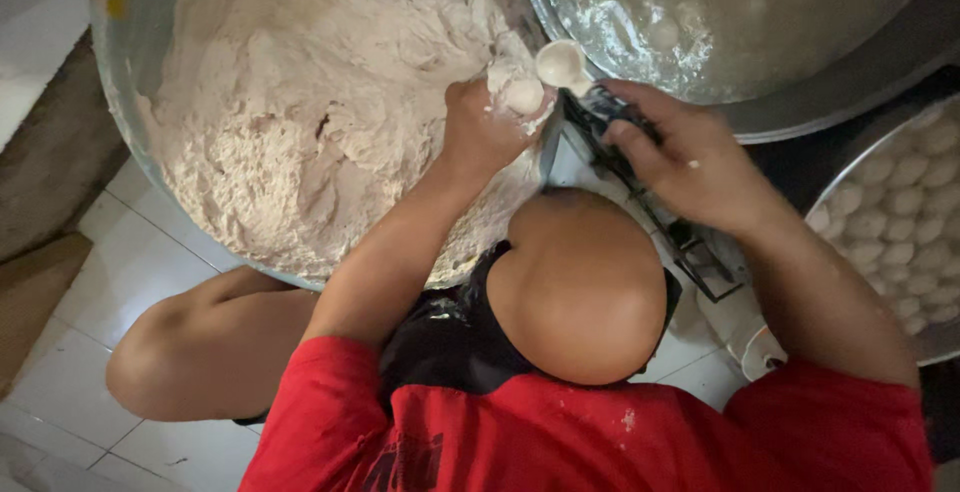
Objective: The person scoops dough from a large bowl using a small scoop and drops the dough into a pot of boiling water. The person repeats this process continuously, forming small dough balls and placing them into the water.
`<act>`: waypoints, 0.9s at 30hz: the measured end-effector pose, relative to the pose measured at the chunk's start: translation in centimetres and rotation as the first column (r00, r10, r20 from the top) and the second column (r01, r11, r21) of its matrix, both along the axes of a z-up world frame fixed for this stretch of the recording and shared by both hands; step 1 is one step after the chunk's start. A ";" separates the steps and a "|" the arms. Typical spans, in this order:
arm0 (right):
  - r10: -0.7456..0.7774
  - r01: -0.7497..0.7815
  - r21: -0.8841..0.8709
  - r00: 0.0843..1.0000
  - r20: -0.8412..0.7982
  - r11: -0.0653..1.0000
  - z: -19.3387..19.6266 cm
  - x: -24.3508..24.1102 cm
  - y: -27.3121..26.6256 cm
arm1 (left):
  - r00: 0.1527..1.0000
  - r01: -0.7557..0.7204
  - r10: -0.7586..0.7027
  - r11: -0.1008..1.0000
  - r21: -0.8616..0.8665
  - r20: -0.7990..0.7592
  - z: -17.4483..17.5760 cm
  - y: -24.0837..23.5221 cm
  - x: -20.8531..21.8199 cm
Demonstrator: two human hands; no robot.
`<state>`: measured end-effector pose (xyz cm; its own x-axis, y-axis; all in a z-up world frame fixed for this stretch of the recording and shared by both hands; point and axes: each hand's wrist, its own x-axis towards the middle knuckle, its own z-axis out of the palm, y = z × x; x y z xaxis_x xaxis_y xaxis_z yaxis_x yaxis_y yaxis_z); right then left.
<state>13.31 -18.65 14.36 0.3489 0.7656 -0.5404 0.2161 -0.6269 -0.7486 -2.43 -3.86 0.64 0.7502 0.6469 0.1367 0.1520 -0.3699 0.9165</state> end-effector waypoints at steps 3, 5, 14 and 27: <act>0.096 -0.107 0.117 0.990 0.099 0.987 0.3 -0.6 0.3 | 0.976 0.101 -0.085 0.992 0.071 -0.200 0.1 -0.1 0.6; 0.104 -0.107 0.090 0.994 0.041 0.990 0.4 -0.4 0.3 | 0.958 0.074 -0.056 0.996 0.055 -0.282 0.4 -0.2 1.0; 0.088 -0.020 -0.314 0.975 0.203 0.949 -0.7 2.8 -4.4 | 0.921 -0.004 0.089 0.975 0.220 -0.380 1.8 -0.2 0.8; 0.037 -0.036 -0.025 0.997 0.068 0.999 -1.1 0.4 -2.4 | 0.996 -0.072 0.069 0.996 -0.053 -0.050 0.6 -1.7 0.2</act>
